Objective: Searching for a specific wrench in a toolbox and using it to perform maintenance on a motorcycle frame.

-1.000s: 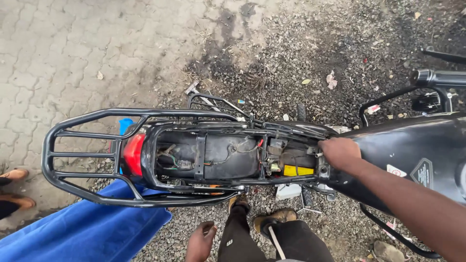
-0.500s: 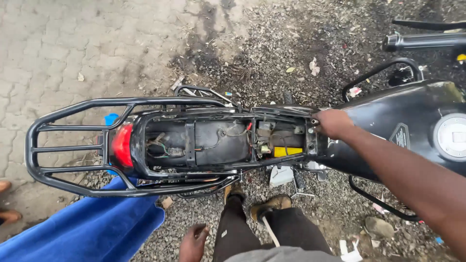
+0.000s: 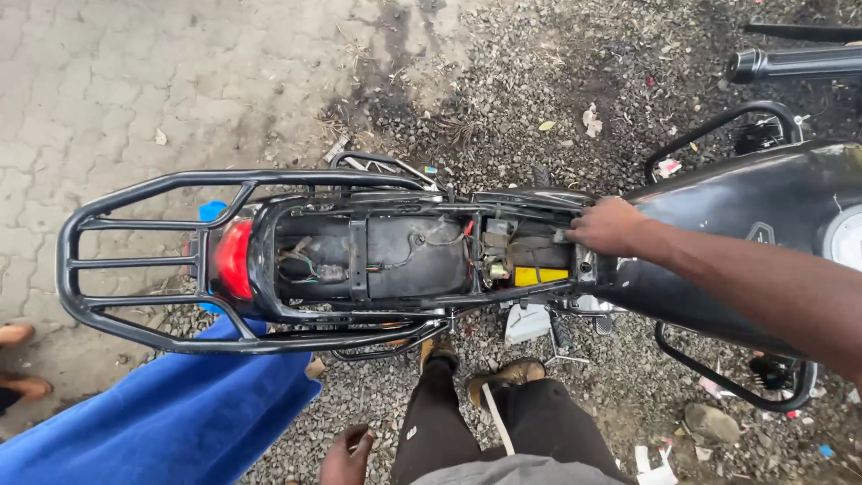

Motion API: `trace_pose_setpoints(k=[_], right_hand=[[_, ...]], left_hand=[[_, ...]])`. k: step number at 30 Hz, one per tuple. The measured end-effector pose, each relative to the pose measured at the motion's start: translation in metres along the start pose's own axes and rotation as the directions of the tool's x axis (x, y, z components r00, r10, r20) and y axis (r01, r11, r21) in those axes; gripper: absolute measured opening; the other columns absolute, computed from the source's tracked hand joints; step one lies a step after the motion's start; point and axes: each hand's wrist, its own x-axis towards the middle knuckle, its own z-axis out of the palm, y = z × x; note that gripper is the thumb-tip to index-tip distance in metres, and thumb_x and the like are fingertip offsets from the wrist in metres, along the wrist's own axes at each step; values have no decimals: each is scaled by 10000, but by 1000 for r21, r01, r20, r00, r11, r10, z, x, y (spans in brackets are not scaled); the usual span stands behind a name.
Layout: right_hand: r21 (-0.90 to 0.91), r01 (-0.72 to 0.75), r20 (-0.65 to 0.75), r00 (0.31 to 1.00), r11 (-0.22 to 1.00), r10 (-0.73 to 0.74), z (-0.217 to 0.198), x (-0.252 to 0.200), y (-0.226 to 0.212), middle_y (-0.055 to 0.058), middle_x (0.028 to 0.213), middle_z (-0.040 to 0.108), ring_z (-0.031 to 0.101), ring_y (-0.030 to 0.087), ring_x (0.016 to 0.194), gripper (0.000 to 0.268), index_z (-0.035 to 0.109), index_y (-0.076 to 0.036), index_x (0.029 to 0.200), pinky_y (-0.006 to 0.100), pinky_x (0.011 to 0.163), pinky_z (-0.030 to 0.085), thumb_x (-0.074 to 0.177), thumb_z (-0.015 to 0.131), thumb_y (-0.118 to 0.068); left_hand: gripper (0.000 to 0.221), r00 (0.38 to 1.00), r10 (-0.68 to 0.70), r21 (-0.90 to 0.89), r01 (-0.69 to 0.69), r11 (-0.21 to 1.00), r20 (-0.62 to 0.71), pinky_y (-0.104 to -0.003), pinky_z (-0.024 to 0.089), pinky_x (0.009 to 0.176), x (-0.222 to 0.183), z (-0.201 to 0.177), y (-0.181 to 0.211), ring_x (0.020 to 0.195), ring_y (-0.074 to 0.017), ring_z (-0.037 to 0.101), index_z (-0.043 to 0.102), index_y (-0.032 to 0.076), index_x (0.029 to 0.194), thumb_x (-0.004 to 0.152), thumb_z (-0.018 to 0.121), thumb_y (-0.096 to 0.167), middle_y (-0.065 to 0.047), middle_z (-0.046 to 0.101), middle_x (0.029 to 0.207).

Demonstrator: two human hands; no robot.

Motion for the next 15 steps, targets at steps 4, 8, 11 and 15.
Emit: trace_pose_setpoints(k=[4,8,11,15], right_hand=[[52,-109,180,979,993,98,-33,-8,-9,-102,679,575,591,62,596,294,634,-245,1012,187,515,547,1103,406,-407],[87,-136,222,968,987,114,-19,-3,-6,-104,669,528,532,48,530,302,633,-259,1221,167,411,451,1117,379,-384],[14,-4,149,989,1000,2,7,-4,-3,-9,969,697,628,115,719,386,518,-180,1406,221,441,476,1061,479,-349],[74,-55,206,978,996,39,-15,-3,-3,-52,848,614,502,93,568,210,580,-208,1190,255,392,442,1086,457,-343]], left_hand=[[403,998,64,-136,-62,989,8,-327,563,996,25,29,-19,1135,-157,758,775,168,1206,878,718,395,-11,831,1178],[391,999,37,-53,-37,998,4,-327,564,953,26,38,-2,1141,-125,753,783,236,1198,878,699,444,34,840,1141],[401,996,-23,-49,28,998,91,-356,543,1044,9,32,34,1234,-152,710,754,205,1266,931,675,410,22,798,1260],[402,997,-45,-36,48,998,64,-333,538,1034,16,31,61,1193,-151,720,769,232,1239,912,688,452,38,799,1240]])
